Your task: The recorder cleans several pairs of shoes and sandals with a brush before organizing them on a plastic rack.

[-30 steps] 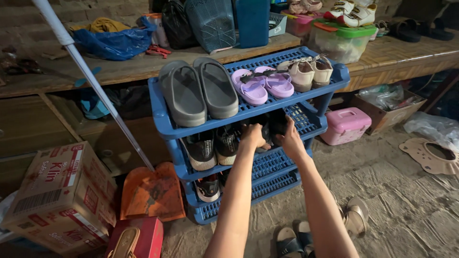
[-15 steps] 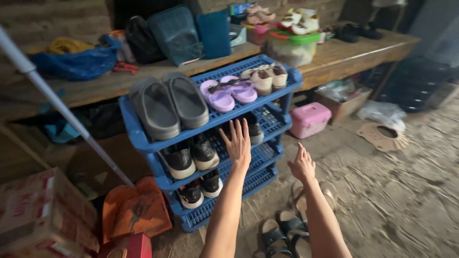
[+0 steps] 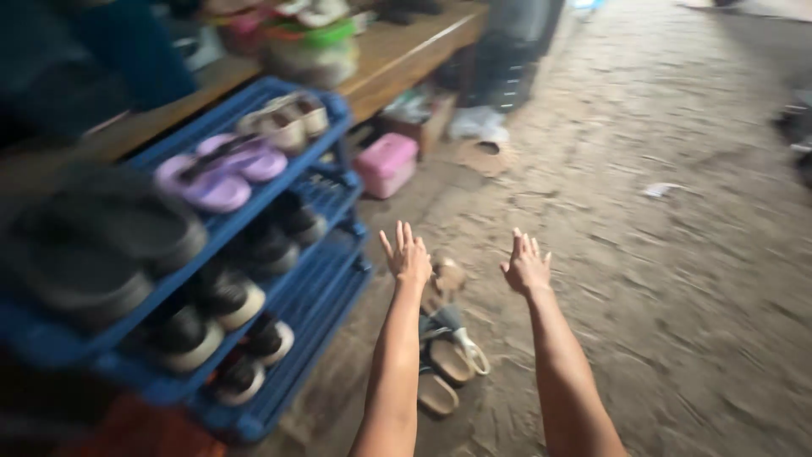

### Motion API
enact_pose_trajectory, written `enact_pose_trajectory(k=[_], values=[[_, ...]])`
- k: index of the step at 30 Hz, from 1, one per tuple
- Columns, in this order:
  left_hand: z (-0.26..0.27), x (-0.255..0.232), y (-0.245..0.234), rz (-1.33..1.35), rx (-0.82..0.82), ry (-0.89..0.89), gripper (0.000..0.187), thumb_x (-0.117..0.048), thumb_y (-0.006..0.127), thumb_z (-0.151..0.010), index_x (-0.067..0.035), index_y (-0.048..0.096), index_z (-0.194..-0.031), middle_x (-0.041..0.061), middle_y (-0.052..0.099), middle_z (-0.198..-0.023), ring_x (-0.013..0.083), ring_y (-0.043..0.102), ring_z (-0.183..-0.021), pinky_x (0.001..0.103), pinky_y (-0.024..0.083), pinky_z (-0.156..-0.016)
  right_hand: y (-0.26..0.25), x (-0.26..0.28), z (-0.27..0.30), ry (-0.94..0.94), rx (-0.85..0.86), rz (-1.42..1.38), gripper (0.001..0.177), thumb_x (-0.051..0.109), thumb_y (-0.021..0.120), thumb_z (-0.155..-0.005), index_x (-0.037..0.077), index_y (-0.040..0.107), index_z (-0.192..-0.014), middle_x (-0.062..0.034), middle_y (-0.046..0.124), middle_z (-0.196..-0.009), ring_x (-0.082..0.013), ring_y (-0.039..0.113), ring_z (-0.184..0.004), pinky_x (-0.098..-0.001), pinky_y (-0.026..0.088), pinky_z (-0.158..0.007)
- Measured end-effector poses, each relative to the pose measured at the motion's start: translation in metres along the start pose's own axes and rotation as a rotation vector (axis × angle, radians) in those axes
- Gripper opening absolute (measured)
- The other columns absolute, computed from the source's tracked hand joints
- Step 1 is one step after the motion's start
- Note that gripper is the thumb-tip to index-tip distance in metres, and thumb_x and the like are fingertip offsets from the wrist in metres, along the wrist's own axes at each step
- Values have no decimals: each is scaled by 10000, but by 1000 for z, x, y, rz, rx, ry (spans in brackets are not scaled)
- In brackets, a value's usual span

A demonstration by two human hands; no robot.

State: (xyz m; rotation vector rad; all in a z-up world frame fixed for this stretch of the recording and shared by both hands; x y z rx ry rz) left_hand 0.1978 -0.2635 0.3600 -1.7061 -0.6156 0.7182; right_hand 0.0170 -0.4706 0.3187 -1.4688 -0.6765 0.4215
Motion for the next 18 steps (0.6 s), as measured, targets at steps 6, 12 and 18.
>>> enact_pose_trajectory(k=[6, 12, 18], values=[[39, -157, 48, 56, 126, 228, 686, -457, 625, -957, -142, 435, -1535, 88, 242, -1688, 246, 104, -1593, 646, -60, -1232, -11, -145, 81, 237, 29, -10, 909, 425, 624, -960, 266, 45, -1642, -20, 156, -1726, -254, 132, -1594, -636, 137, -1248], [104, -307, 108, 147, 179, 381, 780, -502, 579, -976, -154, 289, -1611, 68, 210, -1700, 234, 128, -1576, 618, -22, -1243, 22, -313, 142, 402, -7, 27, 897, 408, 590, -984, 270, -1, -1644, -28, 87, -1730, -267, 84, -1588, -666, 80, -1229], [220, -459, 190, 111, 280, 538, 745, -478, 555, -992, -134, 280, -1594, 61, 178, -1698, 238, 106, -1572, 650, -15, -1225, 52, -470, 267, 558, -5, 27, 941, 460, 620, -955, 316, 2, -1648, -54, 118, -1721, -318, 115, -1583, -672, 106, -1229]])
Point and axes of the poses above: each hand's wrist, its own z-axis away from the middle knuckle, its own y-axis out of the palm, x = y × z, the point moved 8 cm from there along -z, towards the middle knuckle
